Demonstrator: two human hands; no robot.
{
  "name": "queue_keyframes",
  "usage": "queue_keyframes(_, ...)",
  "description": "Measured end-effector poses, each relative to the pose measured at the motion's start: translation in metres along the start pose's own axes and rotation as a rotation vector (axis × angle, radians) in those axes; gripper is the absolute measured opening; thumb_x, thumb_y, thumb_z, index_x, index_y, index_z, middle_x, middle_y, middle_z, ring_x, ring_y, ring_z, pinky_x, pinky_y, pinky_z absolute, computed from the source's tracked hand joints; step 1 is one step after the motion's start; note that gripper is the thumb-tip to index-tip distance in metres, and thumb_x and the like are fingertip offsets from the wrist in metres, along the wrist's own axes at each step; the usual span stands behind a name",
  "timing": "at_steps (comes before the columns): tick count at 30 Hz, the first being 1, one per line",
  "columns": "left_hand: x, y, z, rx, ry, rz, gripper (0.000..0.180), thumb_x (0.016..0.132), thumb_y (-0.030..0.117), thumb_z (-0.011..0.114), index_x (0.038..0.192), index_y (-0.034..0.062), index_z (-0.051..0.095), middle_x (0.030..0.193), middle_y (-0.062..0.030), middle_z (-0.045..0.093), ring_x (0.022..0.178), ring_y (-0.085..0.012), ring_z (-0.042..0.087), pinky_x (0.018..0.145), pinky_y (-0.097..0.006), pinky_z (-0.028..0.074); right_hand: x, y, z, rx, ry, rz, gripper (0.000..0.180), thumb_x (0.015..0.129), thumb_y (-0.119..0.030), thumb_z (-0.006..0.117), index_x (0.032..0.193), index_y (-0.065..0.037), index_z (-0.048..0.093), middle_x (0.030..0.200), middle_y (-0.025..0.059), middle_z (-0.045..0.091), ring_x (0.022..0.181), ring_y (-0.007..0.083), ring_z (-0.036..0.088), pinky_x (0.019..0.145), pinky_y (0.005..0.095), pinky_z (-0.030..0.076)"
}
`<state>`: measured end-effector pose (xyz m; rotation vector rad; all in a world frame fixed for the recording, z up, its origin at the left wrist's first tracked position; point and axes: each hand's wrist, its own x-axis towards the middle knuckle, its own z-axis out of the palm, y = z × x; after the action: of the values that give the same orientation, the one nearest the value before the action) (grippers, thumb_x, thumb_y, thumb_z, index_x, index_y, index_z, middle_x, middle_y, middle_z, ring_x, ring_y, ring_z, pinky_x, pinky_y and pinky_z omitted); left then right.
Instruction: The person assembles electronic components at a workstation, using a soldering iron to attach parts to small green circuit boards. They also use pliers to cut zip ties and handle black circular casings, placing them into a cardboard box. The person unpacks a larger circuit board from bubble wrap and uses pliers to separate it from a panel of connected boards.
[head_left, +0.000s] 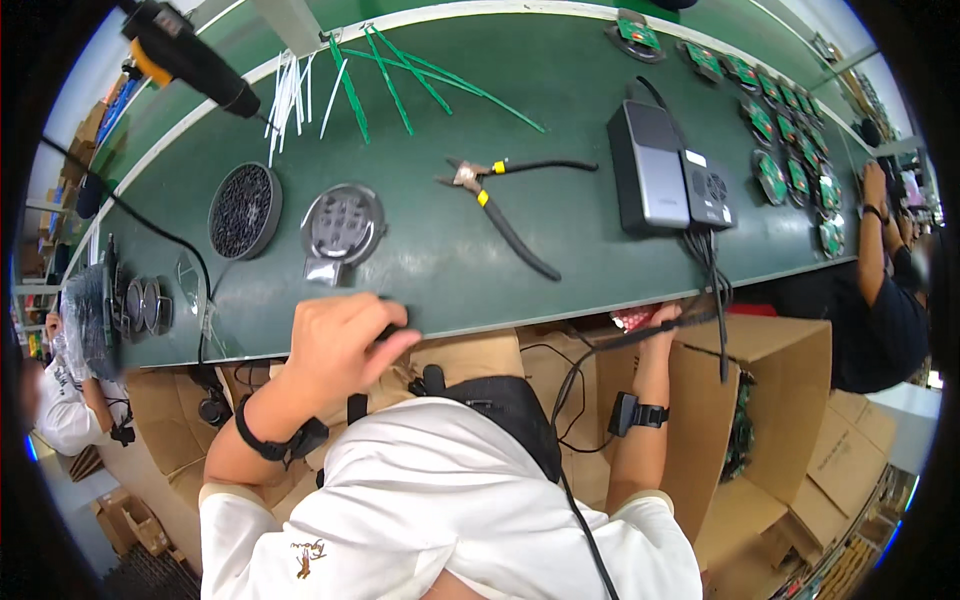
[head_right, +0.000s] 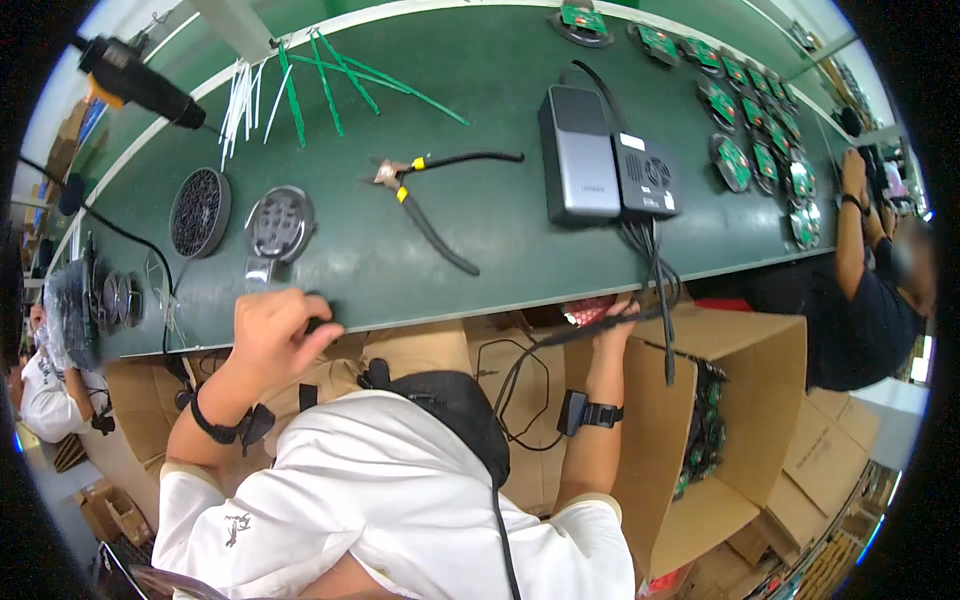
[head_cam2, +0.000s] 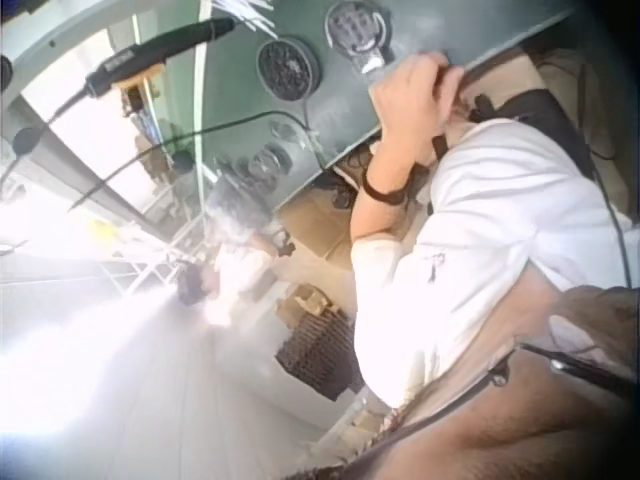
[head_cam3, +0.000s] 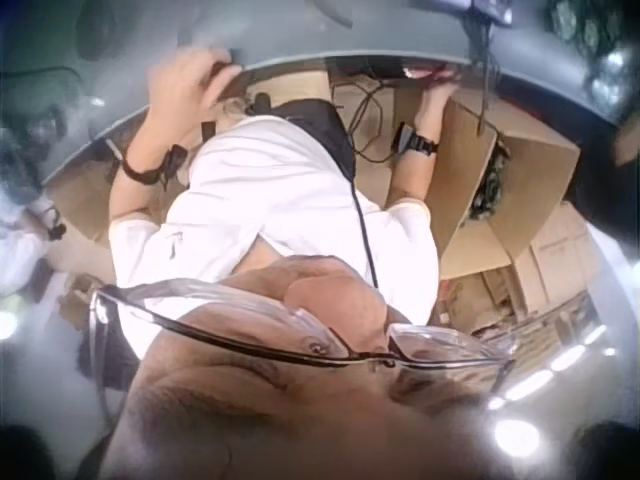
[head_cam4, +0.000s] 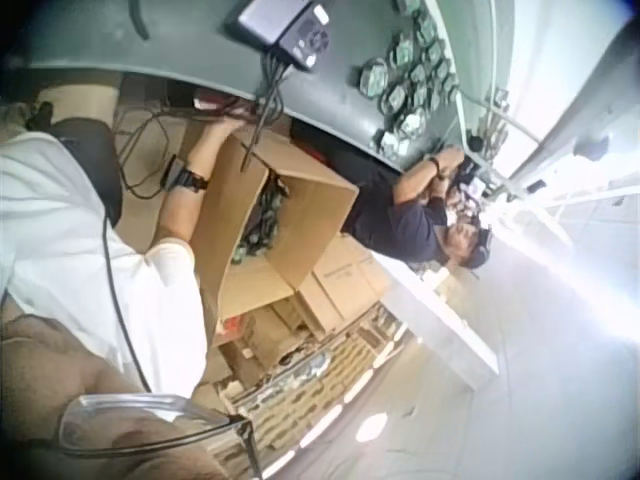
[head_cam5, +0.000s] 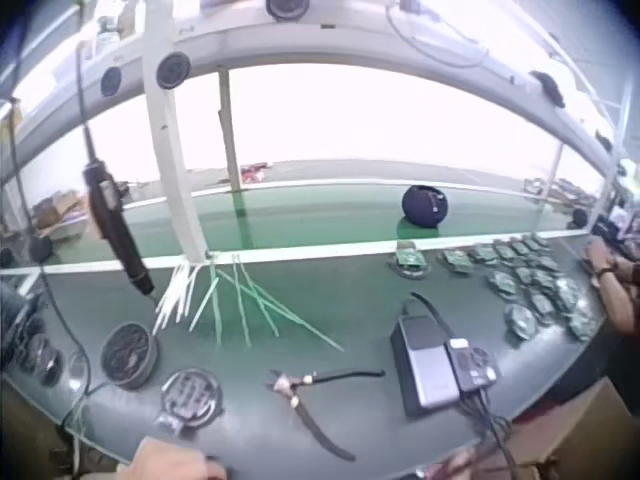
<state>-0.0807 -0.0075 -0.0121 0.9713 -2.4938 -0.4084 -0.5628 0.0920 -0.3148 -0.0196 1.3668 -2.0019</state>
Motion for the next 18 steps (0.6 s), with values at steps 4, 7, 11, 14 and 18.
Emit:
queue_keyframes(4,-0.006,0.001,0.001,-0.046,0.102,0.02,0.018,0.078,0.011,0.083,0.09,0.0102,0.069,0.063,-0.0035,0.05,0.052,-0.0212,0.052,0.05,-0.035,0.039,-0.092,-0.057,-0.016,-0.138,-0.067,0.141,0.053,0.098,-0.039,0.058,0.131,0.003,0.059,0.124,0.0134,0.067,0.112,0.0276,0.067,0.096,0.0434,0.055)
queue_keyframes(7,-0.013,0.002,-0.003,-0.09,0.106,0.042,0.015,0.081,0.007,0.08,0.091,0.0074,0.07,0.069,-0.0055,0.056,0.057,-0.022,0.056,0.054,-0.034,0.043,-0.147,-0.088,-0.043,-0.193,0.029,0.138,0.055,0.094,-0.037,0.058,0.133,0.003,0.058,0.122,0.0142,0.068,0.109,0.029,0.069,0.093,0.0435,0.056)
queue_keyframes(11,-0.025,0.012,-0.011,-0.277,0.067,0.001,0.013,0.084,0.003,0.078,0.095,0.0041,0.071,0.076,-0.0082,0.06,0.061,-0.0215,0.06,0.057,-0.033,0.046,-0.217,-0.139,-0.085,-0.085,-0.155,0.25,0.059,0.093,-0.04,0.055,0.134,0.002,0.058,0.12,0.0164,0.069,0.103,0.0313,0.07,0.089,0.0455,0.059)
queue_keyframes(14,-0.032,0.026,-0.016,-0.437,0.038,0.029,0.014,0.085,0.0,0.076,0.098,0.0037,0.071,0.078,-0.0093,0.062,0.063,-0.0206,0.061,0.057,-0.032,0.047,-0.267,-0.174,-0.092,0.0,-0.257,0.403,0.064,0.09,-0.041,0.054,0.137,0.002,0.057,0.122,0.0184,0.069,0.103,0.0327,0.07,0.089,0.0475,0.06)
queue_keyframes(18,-0.036,0.048,-0.023,-0.551,-0.023,0.147,0.013,0.086,0.005,0.075,0.098,0.0053,0.069,0.082,-0.009,0.065,0.071,-0.0263,0.067,0.061,-0.035,0.052,-0.307,-0.195,-0.042,0.178,-0.442,0.448,0.065,0.09,-0.039,0.053,0.141,0.001,0.055,0.127,0.0199,0.069,0.103,0.0339,0.071,0.088,0.0482,0.061)
